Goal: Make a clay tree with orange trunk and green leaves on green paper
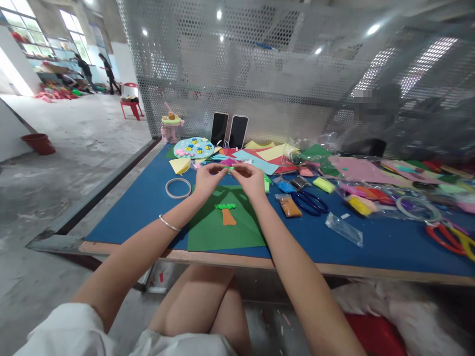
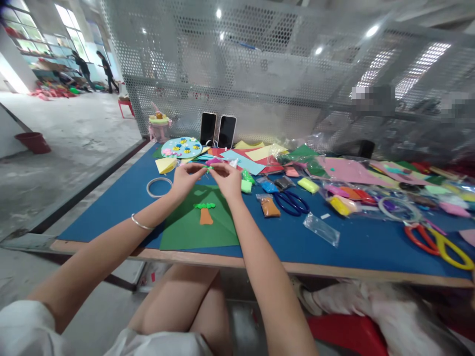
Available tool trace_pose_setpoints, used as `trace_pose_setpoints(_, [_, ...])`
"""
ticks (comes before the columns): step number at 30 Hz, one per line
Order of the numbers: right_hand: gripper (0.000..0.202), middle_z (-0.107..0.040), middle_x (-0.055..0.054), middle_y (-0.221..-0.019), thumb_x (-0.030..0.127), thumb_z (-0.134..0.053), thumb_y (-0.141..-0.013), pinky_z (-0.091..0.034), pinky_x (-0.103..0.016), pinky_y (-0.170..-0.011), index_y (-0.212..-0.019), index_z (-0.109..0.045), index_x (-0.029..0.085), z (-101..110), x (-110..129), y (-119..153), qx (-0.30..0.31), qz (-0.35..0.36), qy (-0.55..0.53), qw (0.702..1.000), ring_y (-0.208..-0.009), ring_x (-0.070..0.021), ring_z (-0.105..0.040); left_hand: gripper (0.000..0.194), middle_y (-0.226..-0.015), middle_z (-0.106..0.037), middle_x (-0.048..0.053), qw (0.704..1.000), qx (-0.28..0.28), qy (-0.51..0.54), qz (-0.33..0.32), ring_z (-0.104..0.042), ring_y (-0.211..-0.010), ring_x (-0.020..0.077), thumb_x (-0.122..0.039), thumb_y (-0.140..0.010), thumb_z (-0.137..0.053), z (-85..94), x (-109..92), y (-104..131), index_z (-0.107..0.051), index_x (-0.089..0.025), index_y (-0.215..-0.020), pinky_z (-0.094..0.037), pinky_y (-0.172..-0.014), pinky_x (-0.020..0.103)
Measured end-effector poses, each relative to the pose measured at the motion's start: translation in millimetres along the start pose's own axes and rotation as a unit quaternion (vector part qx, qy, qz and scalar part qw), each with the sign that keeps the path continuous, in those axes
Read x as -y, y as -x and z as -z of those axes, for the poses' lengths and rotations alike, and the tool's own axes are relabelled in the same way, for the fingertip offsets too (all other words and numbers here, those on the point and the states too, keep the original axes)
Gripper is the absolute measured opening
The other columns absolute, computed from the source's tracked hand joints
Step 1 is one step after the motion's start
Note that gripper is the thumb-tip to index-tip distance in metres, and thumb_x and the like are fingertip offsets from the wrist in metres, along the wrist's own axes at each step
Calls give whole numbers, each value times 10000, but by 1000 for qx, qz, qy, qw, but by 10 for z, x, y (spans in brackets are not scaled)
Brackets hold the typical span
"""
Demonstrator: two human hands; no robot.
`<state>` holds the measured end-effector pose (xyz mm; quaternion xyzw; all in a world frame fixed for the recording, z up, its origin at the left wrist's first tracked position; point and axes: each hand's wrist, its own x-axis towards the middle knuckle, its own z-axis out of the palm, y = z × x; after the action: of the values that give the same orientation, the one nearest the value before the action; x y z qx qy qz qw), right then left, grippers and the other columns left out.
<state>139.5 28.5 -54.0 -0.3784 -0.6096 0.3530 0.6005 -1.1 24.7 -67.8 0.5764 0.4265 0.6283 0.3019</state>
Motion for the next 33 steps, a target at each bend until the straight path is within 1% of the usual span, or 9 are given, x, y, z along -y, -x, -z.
trace_pose_setpoints(3, [284, -736, -59, -842, 353, -760, -598, -562, -375, -808, -813, -693, 181, 5, -27, -11, -31, -2, -1, 1000, -837, -229, -689, 244, -761, -722, 59, 1000, -7, 4, -1, -658, -694, 186, -352, -719, -687, 5, -33, -2, -717, -141, -837, -536, -658, 318])
trace_pose_setpoints(7, [301, -734, -66, -831, 369, -752, -605, -559, -391, -815, -822, -683, 172, 25, -62, -11, -60, -12, -10, 998, -851, -238, -688, 233, -842, -736, 62, 999, 31, 11, -26, -669, -796, 206, -329, -721, -697, 4, -100, 27, -732, -155, -872, -528, -739, 327])
trace_pose_setpoints(11, [276, -739, -61, -794, 364, -771, -576, -557, -415, -823, -766, -710, 175, 15, -60, 16, -29, -35, -30, 999, -822, -251, -696, 239, -832, -731, 60, 997, 62, 9, -47, -662, -793, 198, -342, -734, -687, -2, -129, 49, -730, -154, -876, -515, -710, 298])
trace_pose_setpoints(14, [283, -745, -49, -829, 388, -747, -603, -561, -414, -823, -802, -729, 187, -14, -40, 46, -2, -58, -51, 997, -825, -241, -699, 270, -755, -699, 52, 998, 48, -7, -48, -638, -710, 171, -355, -711, -707, 22, -94, 25, -706, -141, -876, -493, -632, 267])
trace_pose_setpoints(17, [308, -746, -42, -865, 422, -718, -638, -566, -401, -816, -847, -737, 196, -39, -24, 64, 16, -70, -64, 995, -829, -225, -700, 345, -817, -686, 45, 998, 36, -19, -46, -617, -687, 143, -356, -689, -723, 52, -44, -6, -674, -156, -966, -482, -613, 247])
trace_pose_setpoints(20, [326, -745, -39, -875, 438, -731, -632, -562, -386, -821, -856, -736, 201, -42, -30, 59, 20, -66, -61, 996, -860, -224, -694, 299, -834, -697, 50, 997, 51, -26, -44, -621, -690, 146, -356, -709, -697, 62, -20, -9, -686, -161, -936, -479, -602, 243])
trace_pose_setpoints(23, [330, -745, -39, -862, 419, -788, -561, -551, -383, -840, -799, -727, 199, -20, -47, 39, 15, -54, -50, 997, -872, -232, -688, 240, -794, -708, 61, 996, 67, -33, -41, -631, -710, 169, -344, -712, -685, 54, -24, 9, -703, -152, -854, -471, -573, 242])
trace_pose_setpoints(28, [342, -735, -39, -774, 443, -797, -538, -568, -395, -785, -757, -700, 199, 22, -42, 25, 12, -44, -45, 998, -755, -220, -692, 335, -951, -710, 87, 993, 109, -19, -39, -649, -772, 175, -394, -739, -660, 45, -31, 19, -686, -152, -969, -511, -612, 255])
trace_pose_setpoints(33, [398, -739, -46, -829, 482, -797, -517, -582, -381, -760, -785, -702, 203, -2, -40, 34, 33, -49, -56, 997, -782, -223, -696, 344, -806, -709, 74, 992, 119, -18, -40, -646, -690, 169, -446, -705, -690, 76, -2, -31, -682, -139, -860, -524, -593, 270])
